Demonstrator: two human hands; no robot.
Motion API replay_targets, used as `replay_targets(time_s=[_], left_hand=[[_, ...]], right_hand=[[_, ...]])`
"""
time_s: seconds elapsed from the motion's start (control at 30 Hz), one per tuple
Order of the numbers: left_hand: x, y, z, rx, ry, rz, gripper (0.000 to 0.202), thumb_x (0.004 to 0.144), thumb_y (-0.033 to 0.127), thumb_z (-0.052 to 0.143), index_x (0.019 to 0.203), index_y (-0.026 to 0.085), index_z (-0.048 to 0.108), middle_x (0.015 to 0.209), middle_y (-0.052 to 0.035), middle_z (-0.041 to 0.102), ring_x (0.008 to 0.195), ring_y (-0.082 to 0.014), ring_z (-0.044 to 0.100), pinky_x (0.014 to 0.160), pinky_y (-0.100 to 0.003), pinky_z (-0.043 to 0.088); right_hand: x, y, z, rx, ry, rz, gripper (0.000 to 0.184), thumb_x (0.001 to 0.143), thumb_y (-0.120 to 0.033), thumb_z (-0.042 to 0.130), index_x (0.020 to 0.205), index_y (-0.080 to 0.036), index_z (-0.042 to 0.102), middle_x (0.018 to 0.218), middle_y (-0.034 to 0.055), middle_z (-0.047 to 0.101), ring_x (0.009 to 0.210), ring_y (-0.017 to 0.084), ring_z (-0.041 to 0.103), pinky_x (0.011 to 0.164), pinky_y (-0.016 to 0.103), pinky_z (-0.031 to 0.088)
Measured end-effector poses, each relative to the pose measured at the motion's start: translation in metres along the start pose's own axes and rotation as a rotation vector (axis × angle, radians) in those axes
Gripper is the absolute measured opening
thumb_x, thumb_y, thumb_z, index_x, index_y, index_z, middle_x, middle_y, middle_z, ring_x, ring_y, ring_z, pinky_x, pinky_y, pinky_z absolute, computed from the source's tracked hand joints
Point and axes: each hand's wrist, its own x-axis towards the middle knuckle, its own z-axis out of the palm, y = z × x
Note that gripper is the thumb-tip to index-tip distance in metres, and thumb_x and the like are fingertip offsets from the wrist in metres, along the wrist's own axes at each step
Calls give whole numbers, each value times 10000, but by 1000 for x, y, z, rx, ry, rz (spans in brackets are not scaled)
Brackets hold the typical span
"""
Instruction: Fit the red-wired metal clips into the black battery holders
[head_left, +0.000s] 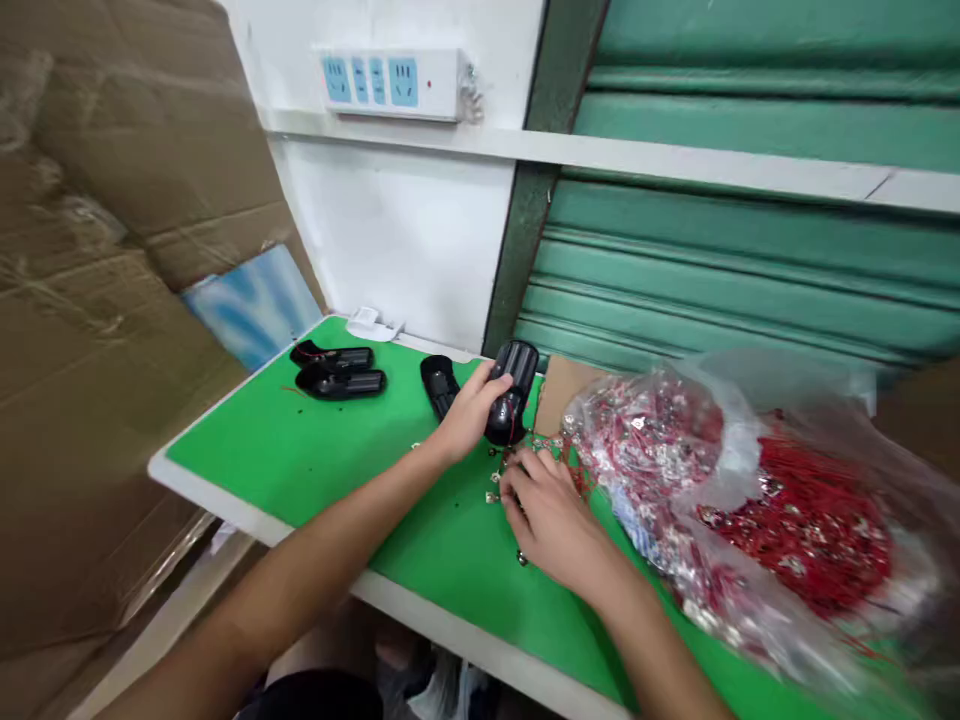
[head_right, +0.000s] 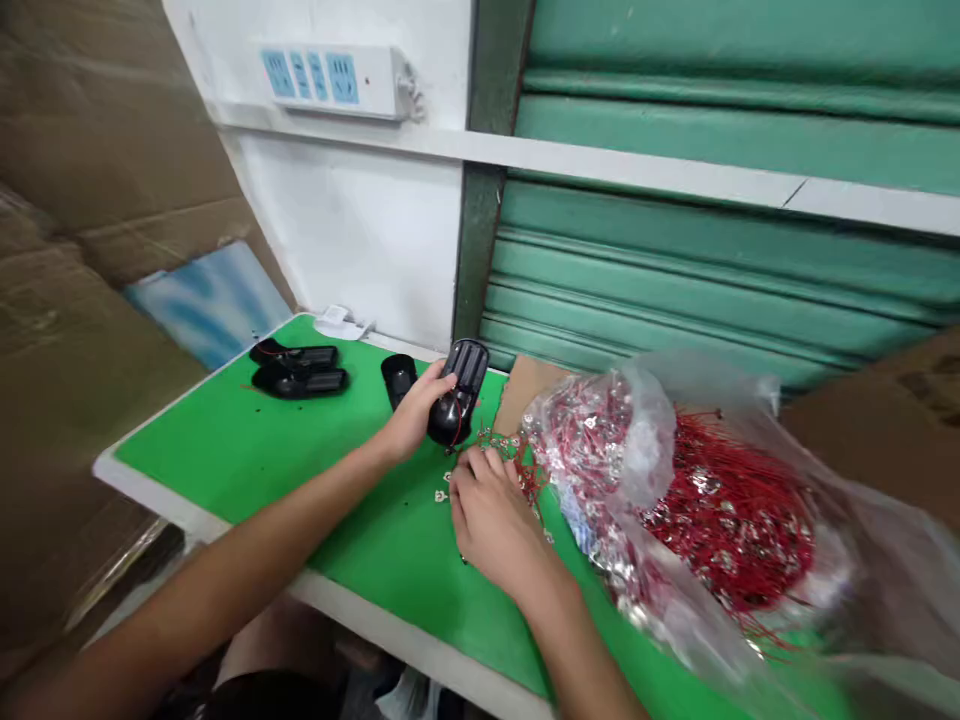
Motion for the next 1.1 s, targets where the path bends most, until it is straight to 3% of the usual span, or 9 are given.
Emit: replay_targets(time_s=[0.13, 0.23, 0.43, 0.63, 0.73, 0.83, 0.93, 1.0, 1.1], left_hand=[[2, 4, -4, -34, 17, 3, 394, 760, 448, 705, 1004, 161, 589, 778, -5, 673, 674, -151, 660, 625, -229, 498], [0, 13, -8, -51, -6, -113, 330, 794, 439, 672, 945, 151, 614, 756, -35, 702, 627, -146, 638, 598, -231, 479], [-10, 21, -13, 14, -335, -531, 416, 772, 460, 707, 972, 95, 716, 766, -109, 756, 634, -180, 662, 599, -266, 501], [-12, 8, -8, 63, -458, -522, 514, 752, 522, 757, 1002, 74, 748, 794, -118, 770, 629, -165, 653, 607, -260, 503], [-12, 7, -8, 44, -448, -550, 527, 772, 530, 738, 1023, 67, 747, 809, -129, 773, 632, -174, 664, 605, -265, 514], [-13, 7, -9, -20, -406, -563, 529, 821, 510, 679, 1105, 66, 729, 813, -134, 772, 636, -185, 679, 619, -280, 540], [-14, 6, -8, -103, -400, -553, 543, 871, 493, 604, 1197, 69, 698, 814, -135, 772, 649, -202, 696, 621, -292, 551], [-15, 5, -7, -137, -412, -549, 554, 881, 489, 584, 1223, 65, 685, 820, -140, 773, 640, -207, 697, 598, -291, 545], [-16, 3, -6, -169, -428, -529, 553, 879, 478, 597, 1222, 53, 681, 840, -149, 775, 621, -204, 691, 588, -292, 545]], right_hand=[[3, 9, -10, 71, 131, 16, 112, 1013, -144, 437, 960, -208, 513, 1021, 72, 600, 962, 256, 543, 828, 406, 432], [3, 26, -16, 35, 267, 68, 112, 1036, -183, 401, 967, -218, 482, 937, 54, 602, 868, 234, 580, 788, 384, 439], [-1, 52, -22, -137, 461, 177, 116, 1010, -186, 401, 931, -219, 480, 866, 65, 605, 756, 230, 602, 692, 361, 441], [-2, 50, -21, -160, 461, 217, 118, 983, -179, 417, 926, -212, 515, 879, 87, 625, 769, 244, 608, 696, 378, 450], [-1, 50, -23, -13, 495, 230, 117, 972, -197, 441, 889, -220, 521, 882, 76, 633, 788, 236, 605, 718, 380, 455], [3, 50, -23, 327, 667, 289, 42, 939, -270, 543, 927, -231, 549, 875, 46, 651, 797, 211, 620, 741, 364, 480], [9, 49, -21, 777, 822, 391, 260, 848, -372, 696, 1026, -248, 553, 820, 3, 661, 723, 182, 625, 694, 334, 500], [12, 47, -20, 965, 792, 423, 312, 805, -419, 745, 1015, -246, 591, 770, -14, 657, 648, 167, 597, 628, 315, 484], [14, 44, -21, 966, 741, 430, 247, 804, -450, 743, 890, -226, 687, 741, -1, 667, 608, 154, 565, 590, 304, 461]])
